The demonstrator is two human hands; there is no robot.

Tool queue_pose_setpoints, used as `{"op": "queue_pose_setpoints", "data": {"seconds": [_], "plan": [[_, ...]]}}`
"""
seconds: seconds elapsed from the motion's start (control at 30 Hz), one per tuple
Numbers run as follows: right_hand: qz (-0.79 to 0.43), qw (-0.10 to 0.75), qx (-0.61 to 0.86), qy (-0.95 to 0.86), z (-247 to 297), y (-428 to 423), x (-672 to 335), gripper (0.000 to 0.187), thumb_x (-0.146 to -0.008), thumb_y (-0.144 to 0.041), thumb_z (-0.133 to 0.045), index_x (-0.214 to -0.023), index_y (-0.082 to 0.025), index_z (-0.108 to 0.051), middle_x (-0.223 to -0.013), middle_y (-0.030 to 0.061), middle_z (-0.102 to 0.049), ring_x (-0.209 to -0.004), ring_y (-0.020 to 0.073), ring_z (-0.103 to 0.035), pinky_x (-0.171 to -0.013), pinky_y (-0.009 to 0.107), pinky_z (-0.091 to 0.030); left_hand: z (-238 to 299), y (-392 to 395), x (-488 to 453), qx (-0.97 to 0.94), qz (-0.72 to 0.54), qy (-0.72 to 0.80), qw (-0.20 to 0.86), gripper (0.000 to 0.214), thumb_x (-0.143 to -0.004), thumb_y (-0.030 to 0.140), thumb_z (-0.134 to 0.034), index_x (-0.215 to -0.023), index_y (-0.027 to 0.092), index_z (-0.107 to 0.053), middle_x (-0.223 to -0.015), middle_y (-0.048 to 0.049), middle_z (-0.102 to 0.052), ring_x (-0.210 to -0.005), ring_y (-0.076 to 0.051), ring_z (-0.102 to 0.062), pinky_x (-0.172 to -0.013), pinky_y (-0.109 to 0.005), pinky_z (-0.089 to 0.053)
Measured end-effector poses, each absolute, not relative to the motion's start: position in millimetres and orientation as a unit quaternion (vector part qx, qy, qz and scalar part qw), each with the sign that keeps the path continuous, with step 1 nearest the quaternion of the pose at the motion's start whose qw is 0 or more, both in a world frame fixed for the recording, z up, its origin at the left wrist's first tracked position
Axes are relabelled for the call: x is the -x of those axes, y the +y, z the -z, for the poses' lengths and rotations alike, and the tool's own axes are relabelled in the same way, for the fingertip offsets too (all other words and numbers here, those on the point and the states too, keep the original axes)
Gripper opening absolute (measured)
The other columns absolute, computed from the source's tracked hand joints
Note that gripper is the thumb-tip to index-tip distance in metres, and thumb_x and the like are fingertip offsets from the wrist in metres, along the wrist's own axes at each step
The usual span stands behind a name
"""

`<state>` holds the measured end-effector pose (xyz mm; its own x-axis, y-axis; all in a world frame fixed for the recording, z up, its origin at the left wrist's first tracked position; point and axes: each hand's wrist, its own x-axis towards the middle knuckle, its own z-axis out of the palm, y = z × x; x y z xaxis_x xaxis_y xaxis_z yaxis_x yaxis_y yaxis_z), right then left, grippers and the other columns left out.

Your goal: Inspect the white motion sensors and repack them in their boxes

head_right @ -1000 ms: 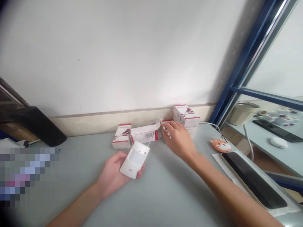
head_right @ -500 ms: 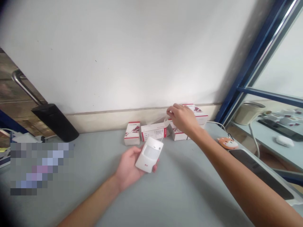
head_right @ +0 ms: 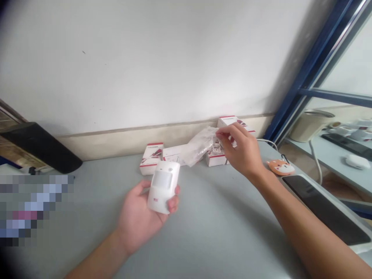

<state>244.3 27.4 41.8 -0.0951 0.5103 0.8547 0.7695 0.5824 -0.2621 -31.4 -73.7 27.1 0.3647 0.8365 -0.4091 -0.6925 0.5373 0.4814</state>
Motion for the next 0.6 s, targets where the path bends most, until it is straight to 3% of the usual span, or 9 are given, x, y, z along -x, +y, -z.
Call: {"op": "queue_pose_setpoints", "data": {"seconds": [0.37,0.6], "plan": [[0.096,0.525,0.423,-0.732,-37.6,15.4,-233.8,0.009,-0.102,-0.028,-0.060,-0.097,-0.026,-0.069,-0.088,0.0035,-0.071,-0.073,0.0179,-0.068,-0.068,0.035,-0.058,-15.9,-78.2,28.5,-0.199,-0.379,0.303,0.851,0.045,-0.092,0.036,-0.042,-0.088,0.006,-0.074,-0.085,-0.0185,-0.071,-0.054,-0.022,-0.062,-0.060,-0.035,-0.046],[0.093,0.547,0.415,-0.721,-34.7,13.1,-231.4,0.010,-0.101,-0.025,-0.059,-0.098,-0.027,-0.069,-0.091,0.0043,-0.073,-0.079,0.0200,-0.070,-0.073,0.038,-0.062,-25.0,-74.8,31.0,-0.218,-0.393,0.274,0.850,0.042,-0.095,0.033,-0.040,-0.096,0.008,-0.073,-0.087,-0.0175,-0.073,-0.054,-0.021,-0.063,-0.059,-0.034,-0.046]]}}
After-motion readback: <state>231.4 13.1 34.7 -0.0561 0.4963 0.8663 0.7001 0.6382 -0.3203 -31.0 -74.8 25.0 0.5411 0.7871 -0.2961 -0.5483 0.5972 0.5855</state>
